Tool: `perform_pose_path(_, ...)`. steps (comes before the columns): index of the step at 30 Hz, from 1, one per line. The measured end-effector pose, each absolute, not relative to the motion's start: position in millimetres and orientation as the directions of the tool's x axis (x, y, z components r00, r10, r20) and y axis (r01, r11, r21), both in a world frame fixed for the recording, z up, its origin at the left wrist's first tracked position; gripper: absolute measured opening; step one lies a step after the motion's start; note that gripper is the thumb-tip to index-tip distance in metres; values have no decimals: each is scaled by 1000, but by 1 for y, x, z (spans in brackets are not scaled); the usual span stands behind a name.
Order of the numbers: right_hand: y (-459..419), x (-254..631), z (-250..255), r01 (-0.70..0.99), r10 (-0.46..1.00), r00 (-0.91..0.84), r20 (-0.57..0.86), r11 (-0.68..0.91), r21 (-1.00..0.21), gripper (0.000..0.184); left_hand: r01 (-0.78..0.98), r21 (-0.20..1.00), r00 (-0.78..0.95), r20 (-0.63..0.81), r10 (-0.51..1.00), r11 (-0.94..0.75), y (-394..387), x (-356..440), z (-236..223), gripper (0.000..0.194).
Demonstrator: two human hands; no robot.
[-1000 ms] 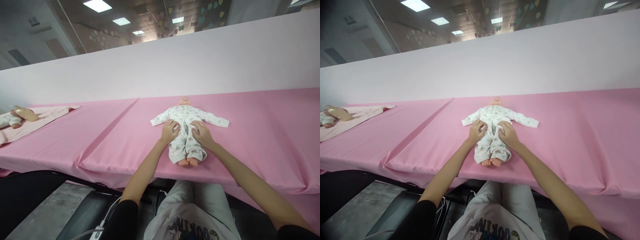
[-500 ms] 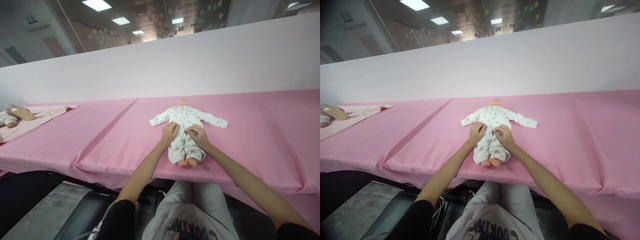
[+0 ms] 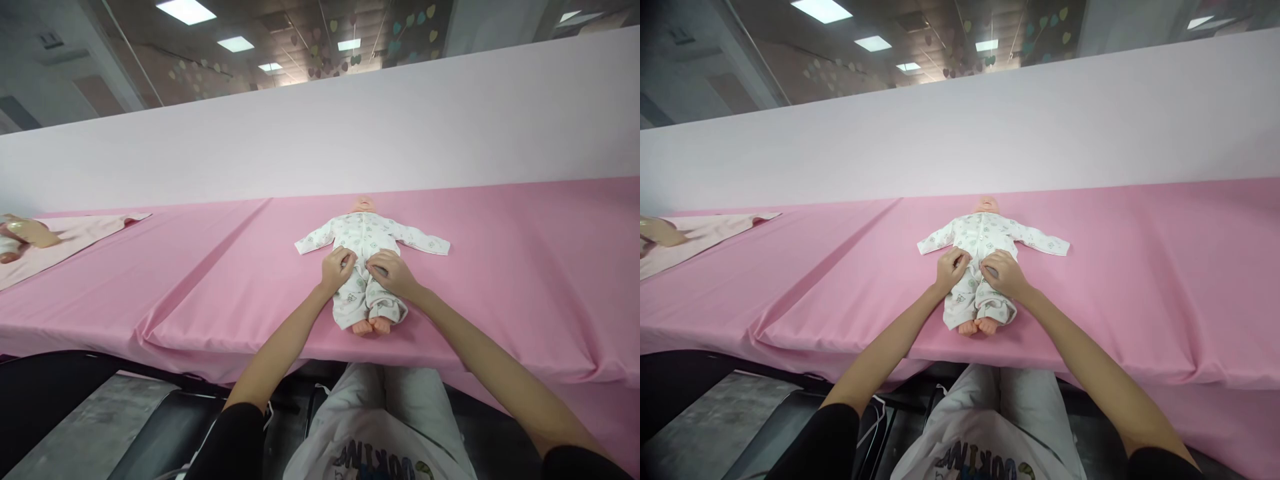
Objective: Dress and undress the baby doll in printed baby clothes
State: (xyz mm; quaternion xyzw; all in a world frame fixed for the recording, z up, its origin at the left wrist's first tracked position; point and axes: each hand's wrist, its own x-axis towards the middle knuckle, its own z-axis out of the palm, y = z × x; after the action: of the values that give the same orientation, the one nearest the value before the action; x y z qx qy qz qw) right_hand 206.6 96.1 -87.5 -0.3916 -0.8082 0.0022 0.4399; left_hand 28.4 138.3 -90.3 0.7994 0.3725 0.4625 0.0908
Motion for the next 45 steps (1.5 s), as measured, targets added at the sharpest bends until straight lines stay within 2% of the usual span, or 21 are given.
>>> perform_pose_path(7, 97, 207, -87, 644, 599, -337, 726, 709, -286, 21, 470, 516, 260, 694, 671, -716, 140, 30, -91, 25)
perform_pose_path(13, 92, 207, -86, 663, 518, -371, 771, 729, -171, 18, 441, 492, 235, 744, 625, -751, 140, 32, -96, 24)
perform_pose_path(17, 93, 205, -80, 692, 420, -293, 859, 713, -113, 16, 436, 478, 229, 761, 607, -763, 138, 34, -98, 23)
perform_pose_path(19, 108, 203, -73, 715, 413, -184, 892, 679, -167, 18, 450, 468, 245, 755, 609, -761, 137, 35, -97, 23)
perform_pose_path(21, 135, 202, -65, 725, 452, -57, 890, 632, -275, 20, 474, 458, 272, 737, 619, -752, 137, 36, -94, 22)
perform_pose_path(25, 211, 200, -54, 737, 594, 101, 798, 494, -461, 24, 527, 470, 294, 681, 671, -708, 141, 37, -90, 21)
perform_pose_path(28, 255, 197, -58, 793, 688, 140, 712, 353, -496, 24, 615, 472, 293, 607, 739, -632, 145, 38, -85, 25)
perform_pose_path(30, 270, 197, -63, 825, 734, 161, 660, 267, -498, 27, 687, 426, 327, 542, 774, -589, 150, 43, -78, 26)
perform_pose_path(33, 273, 201, -70, 836, 759, 172, 628, 225, -501, 32, 775, 308, 383, 468, 797, -553, 165, 58, -60, 28)
perform_pose_path(35, 269, 205, -72, 814, 760, 199, 619, 223, -536, 34, 816, 270, 380, 414, 827, -510, 181, 73, -47, 32)
perform_pose_path(41, 260, 208, -71, 754, 760, 291, 581, 191, -628, 34, 835, 480, 147, 275, 950, -268, 232, 110, -27, 34)
perform_pose_path(45, 261, 206, -71, 704, 783, 338, 523, 158, -692, 32, 827, 526, 108, 198, 974, -199, 248, 114, -32, 32)
